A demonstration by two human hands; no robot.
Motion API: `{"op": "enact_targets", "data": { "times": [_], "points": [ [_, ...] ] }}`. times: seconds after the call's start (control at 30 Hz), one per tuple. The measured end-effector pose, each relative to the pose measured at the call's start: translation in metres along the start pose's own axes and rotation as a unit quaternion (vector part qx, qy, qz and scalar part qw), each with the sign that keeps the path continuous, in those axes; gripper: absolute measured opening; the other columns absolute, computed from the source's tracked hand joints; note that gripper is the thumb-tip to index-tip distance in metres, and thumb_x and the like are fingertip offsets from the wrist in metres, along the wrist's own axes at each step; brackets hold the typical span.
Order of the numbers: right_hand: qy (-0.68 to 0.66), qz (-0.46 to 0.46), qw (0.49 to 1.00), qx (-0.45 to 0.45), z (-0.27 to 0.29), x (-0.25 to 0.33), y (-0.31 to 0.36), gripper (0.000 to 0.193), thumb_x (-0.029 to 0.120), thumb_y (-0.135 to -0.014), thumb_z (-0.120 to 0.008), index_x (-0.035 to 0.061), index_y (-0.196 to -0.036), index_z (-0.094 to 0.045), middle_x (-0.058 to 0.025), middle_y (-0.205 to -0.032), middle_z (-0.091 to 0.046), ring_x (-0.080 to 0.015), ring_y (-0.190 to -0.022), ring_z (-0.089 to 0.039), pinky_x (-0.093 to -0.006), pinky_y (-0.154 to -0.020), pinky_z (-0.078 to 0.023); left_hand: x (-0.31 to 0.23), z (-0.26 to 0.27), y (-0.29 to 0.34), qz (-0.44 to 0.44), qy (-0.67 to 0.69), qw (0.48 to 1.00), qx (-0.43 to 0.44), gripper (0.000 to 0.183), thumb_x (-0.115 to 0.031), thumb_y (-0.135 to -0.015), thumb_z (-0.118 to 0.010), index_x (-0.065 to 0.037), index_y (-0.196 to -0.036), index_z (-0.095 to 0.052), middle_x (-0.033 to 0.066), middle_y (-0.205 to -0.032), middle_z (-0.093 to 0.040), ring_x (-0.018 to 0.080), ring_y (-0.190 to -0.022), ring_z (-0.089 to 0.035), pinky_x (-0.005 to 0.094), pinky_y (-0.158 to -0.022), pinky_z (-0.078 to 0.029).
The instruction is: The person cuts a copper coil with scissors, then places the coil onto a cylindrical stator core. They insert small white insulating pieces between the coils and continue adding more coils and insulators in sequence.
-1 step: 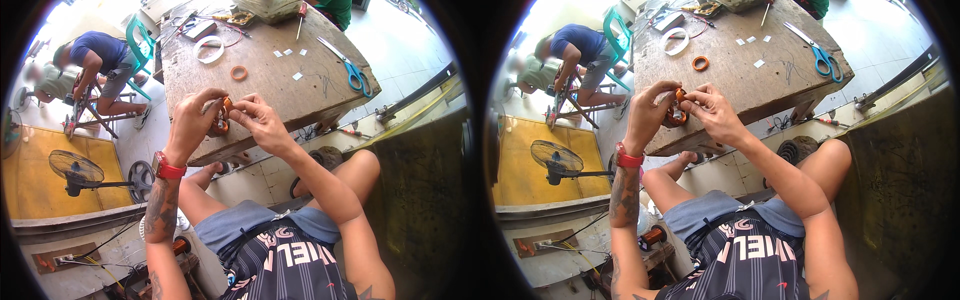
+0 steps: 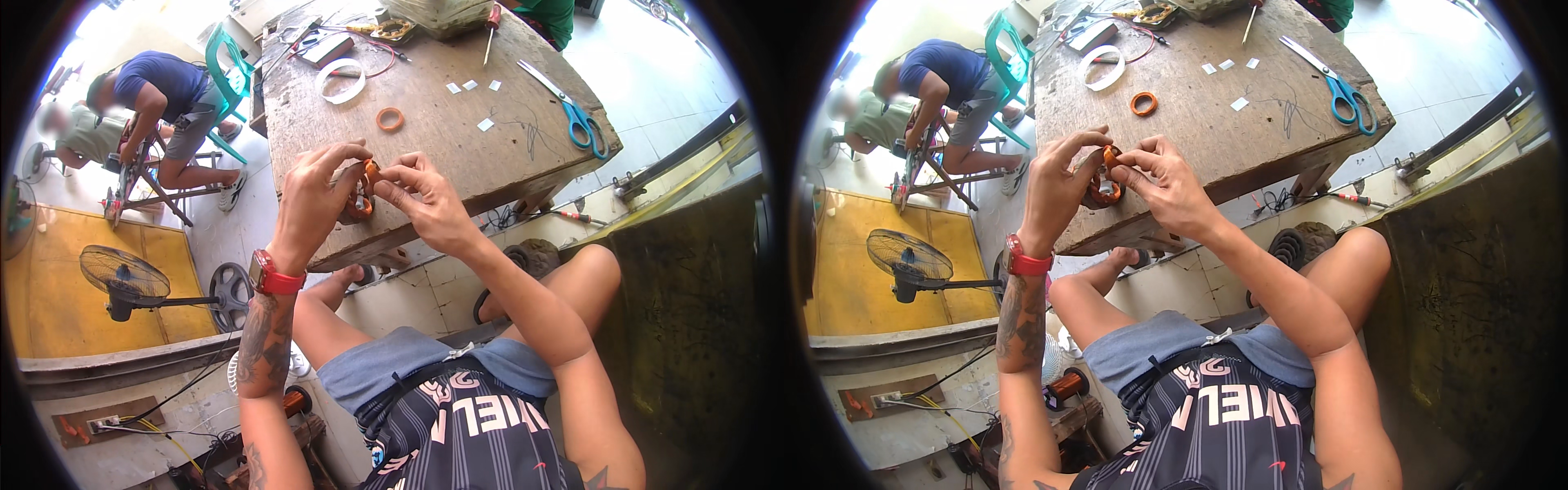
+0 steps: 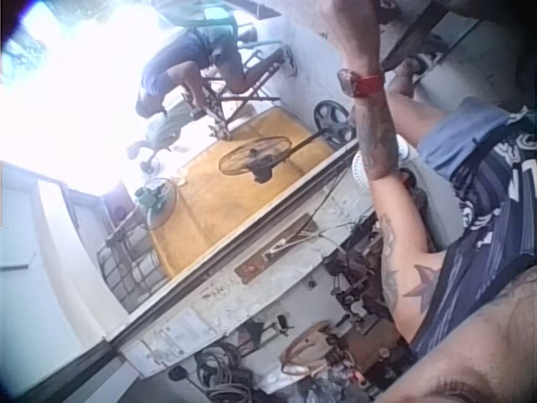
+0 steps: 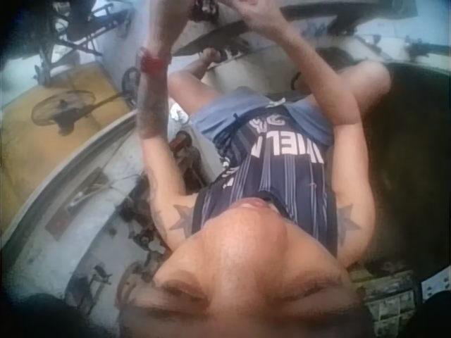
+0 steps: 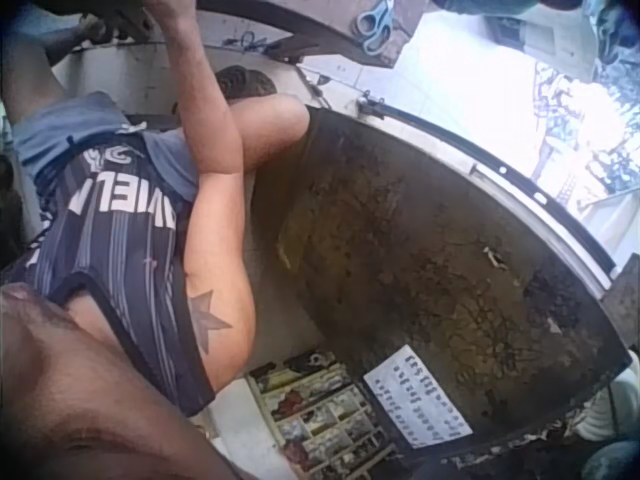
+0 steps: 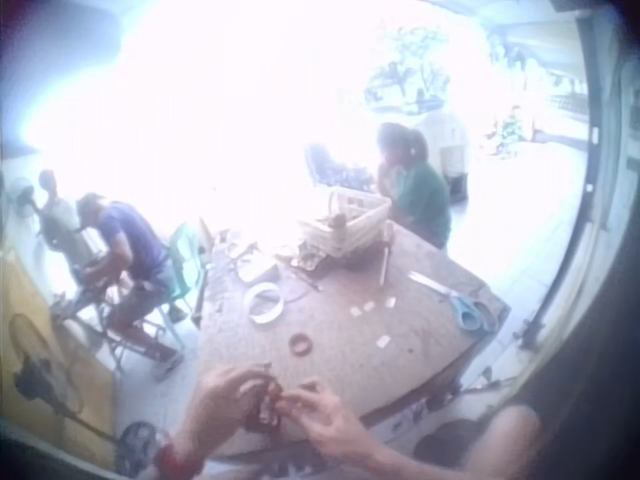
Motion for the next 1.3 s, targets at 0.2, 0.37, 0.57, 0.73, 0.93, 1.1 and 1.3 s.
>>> {"op": "enact_targets", "data": {
  "times": [0.2, 0.37, 0.57, 0.73, 0.93, 1.1, 1.3],
  "points": [
    [-0.093, 0.011, 0.996, -0.003, 0.000, 0.000, -0.003, 0.026, 0.017, -0.103, -0.070, -0.0030, -0.120, -0.075, -0.0147, -0.134, -0.066, -0.0221, -0.113, -0.071, -0.0349, -0.098, -0.058, 0.006, -0.006, 0.002, -0.071, -0.137, 0.988, -0.027, 0.016, -0.018, -0.093, -0.075, -0.012, -0.108, -0.075, 0.0026, -0.113, -0.074, 0.0250, -0.114, -0.063, 0.0400, -0.099, -0.040],
    [-0.048, 0.023, 0.999, -0.007, 0.002, 0.002, -0.002, 0.024, 0.013, -0.104, -0.070, -0.0014, -0.122, -0.075, -0.0131, -0.136, -0.066, -0.0197, -0.117, -0.068, -0.0348, -0.096, -0.058, 0.010, -0.007, 0.000, -0.069, -0.117, 0.991, -0.017, 0.017, -0.019, -0.093, -0.075, -0.012, -0.109, -0.074, 0.0025, -0.114, -0.074, 0.0241, -0.115, -0.063, 0.0410, -0.103, -0.037],
    [0.066, 0.119, 0.990, -0.026, 0.007, -0.008, -0.003, 0.023, 0.009, -0.099, -0.071, -0.0021, -0.119, -0.075, -0.0185, -0.133, -0.066, -0.0317, -0.110, -0.073, -0.0384, -0.093, -0.061, -0.004, 0.020, 0.045, -0.082, -0.053, 0.986, -0.133, 0.022, -0.015, -0.089, -0.081, -0.005, -0.107, -0.075, 0.0087, -0.104, -0.076, 0.0243, -0.101, -0.070, 0.0377, -0.091, -0.050],
    [0.160, 0.129, 0.978, -0.025, 0.002, -0.021, 0.004, 0.024, 0.010, -0.097, -0.073, -0.0006, -0.118, -0.074, -0.0200, -0.134, -0.065, -0.0371, -0.111, -0.072, -0.0427, -0.095, -0.060, 0.031, 0.009, 0.104, 0.165, 0.241, 0.953, -0.083, 0.021, -0.016, -0.108, -0.063, 0.002, -0.115, -0.071, 0.0044, -0.087, -0.071, 0.0075, -0.075, -0.063, 0.0225, -0.065, -0.049],
    [0.218, 0.134, 0.966, -0.023, -0.002, -0.029, 0.006, 0.024, 0.014, -0.097, -0.073, 0.0005, -0.117, -0.073, -0.0195, -0.135, -0.065, -0.0368, -0.113, -0.071, -0.0432, -0.095, -0.061, 0.086, -0.018, 0.088, 0.108, 0.166, 0.979, -0.057, 0.021, 0.003, -0.099, -0.069, 0.002, -0.119, -0.075, 0.0118, -0.111, -0.077, 0.0173, -0.100, -0.072, 0.0305, -0.089, -0.056],
    [0.237, 0.137, 0.962, -0.021, -0.001, -0.027, 0.006, 0.023, 0.013, -0.096, -0.073, 0.0018, -0.116, -0.073, -0.0179, -0.134, -0.065, -0.0360, -0.113, -0.072, -0.0423, -0.096, -0.060, 0.084, -0.015, 0.076, 0.062, 0.134, 0.989, -0.023, 0.021, 0.007, -0.096, -0.068, 0.002, -0.116, -0.075, 0.0122, -0.113, -0.077, 0.0187, -0.101, -0.073, 0.0312, -0.089, -0.056],
    [0.239, 0.149, 0.959, -0.026, -0.001, -0.026, 0.007, 0.023, 0.013, -0.095, -0.073, 0.0025, -0.115, -0.073, -0.0164, -0.133, -0.066, -0.0346, -0.114, -0.071, -0.0413, -0.095, -0.061, 0.079, -0.016, 0.068, 0.054, 0.114, 0.992, 0.009, 0.023, 0.010, -0.092, -0.068, 0.002, -0.113, -0.074, 0.0116, -0.111, -0.076, 0.0200, -0.099, -0.073, 0.0324, -0.086, -0.056]
  ]
}}
Point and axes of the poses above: each hand's wrist, its own y-axis away from the middle knuckle, its own z-axis out of the back of the hand, x = y × z, the point moved 1 cm from there along -y, towards the middle knuckle
